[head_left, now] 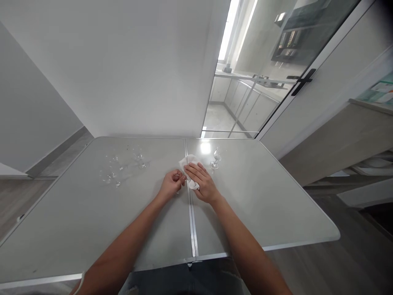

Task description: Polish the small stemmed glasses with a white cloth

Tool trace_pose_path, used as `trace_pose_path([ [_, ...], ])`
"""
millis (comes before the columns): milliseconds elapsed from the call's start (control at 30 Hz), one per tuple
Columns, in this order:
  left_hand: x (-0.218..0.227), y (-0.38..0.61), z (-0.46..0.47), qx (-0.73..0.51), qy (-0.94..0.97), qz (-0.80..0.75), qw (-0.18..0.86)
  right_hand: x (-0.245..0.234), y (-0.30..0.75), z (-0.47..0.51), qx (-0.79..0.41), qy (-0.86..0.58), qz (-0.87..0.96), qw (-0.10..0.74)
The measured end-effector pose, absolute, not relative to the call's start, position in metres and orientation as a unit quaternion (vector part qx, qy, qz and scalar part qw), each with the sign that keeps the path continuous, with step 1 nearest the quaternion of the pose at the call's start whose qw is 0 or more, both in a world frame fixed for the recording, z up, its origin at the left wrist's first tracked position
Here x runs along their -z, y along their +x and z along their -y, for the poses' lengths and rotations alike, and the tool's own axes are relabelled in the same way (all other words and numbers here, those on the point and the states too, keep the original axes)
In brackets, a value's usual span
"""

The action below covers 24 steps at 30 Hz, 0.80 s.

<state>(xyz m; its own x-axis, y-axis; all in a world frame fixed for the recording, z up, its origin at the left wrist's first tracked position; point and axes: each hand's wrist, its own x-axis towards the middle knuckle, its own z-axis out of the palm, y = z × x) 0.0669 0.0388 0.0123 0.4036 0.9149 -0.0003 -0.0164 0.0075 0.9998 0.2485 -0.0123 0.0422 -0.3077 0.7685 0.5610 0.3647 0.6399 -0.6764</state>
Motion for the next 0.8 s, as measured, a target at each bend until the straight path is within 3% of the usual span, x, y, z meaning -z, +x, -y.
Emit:
trace_pose_path([
  [200,-0.005,0.059,-0.041,-0.359,0.8,-0.421,0.233,-0.036,0.247,0.006,-0.156,-0.357,0.841,0.376],
  [300,-0.005,0.055,-0.038,-0.322,0.874,-0.352,0.098,-0.035,0.253,0.003,-0.21,-0.466,0.741,0.436],
  [367,-0.005,0.054,-0.035,-0.324,0.897,-0.295,0.066,-0.032,0.258,0.0,-0.339,-0.491,0.634,0.491],
  [467,-0.008,0.056,-0.033,-0.382,0.875,-0.275,0.113,-0.026,0.256,-0.004,-0.545,-0.439,0.422,0.576],
  [600,-0.012,0.063,-0.034,-0.502,0.728,-0.392,0.255,-0.018,0.231,-0.004,-0.632,-0.344,0.248,0.648],
  [700,-0.011,0.068,-0.036,-0.518,0.648,-0.452,0.33,-0.015,0.212,0.002,-0.57,-0.352,0.269,0.692],
  [800,-0.008,0.071,-0.034,-0.498,0.626,-0.479,0.362,-0.015,0.206,0.009,-0.399,-0.404,0.445,0.692],
])
